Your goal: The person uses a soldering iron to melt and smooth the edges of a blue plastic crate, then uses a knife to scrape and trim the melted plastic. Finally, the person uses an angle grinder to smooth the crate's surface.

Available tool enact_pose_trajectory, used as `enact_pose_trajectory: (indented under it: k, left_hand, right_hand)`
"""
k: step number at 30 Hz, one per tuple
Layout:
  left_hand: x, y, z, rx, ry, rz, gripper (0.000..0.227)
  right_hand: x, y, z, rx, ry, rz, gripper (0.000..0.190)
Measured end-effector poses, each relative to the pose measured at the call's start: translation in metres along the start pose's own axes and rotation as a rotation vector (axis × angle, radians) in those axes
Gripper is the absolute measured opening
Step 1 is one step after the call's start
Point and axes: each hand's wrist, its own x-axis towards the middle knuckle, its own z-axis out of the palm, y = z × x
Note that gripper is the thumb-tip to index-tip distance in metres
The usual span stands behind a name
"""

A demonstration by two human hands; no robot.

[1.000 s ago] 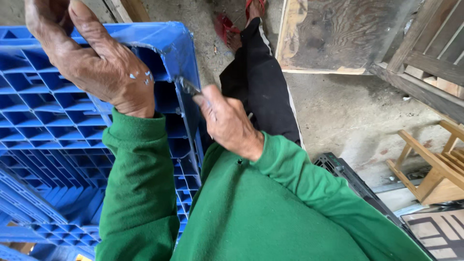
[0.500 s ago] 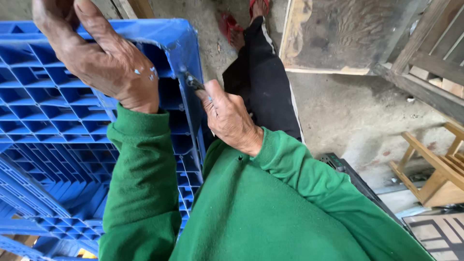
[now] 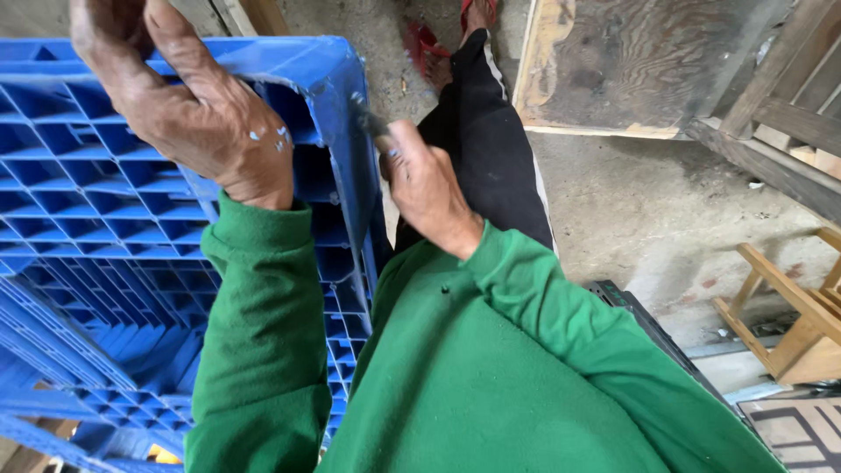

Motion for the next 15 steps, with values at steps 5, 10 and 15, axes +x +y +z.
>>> enact_pose_trajectory:
  k: [5,10,15]
  left_hand:
    - [0.001,0.006,0.006,0.004,0.016,0.016,0.034]
    - [0.004,0.012,0.004,0.016,-0.019,0.014,0.030]
    - [0.009,0.004,0.007,0.017,-0.012,0.064,0.033]
  right_hand:
    - [0.005,0.008,0.002,0.059,-0.009,-0.130,0.010]
    - [-0.020,0.009,-0.003,0.010,-0.061,-0.160,0.012]
    - [0.016,0.034,-0.012,-0.061,0.090,-0.018,0.015]
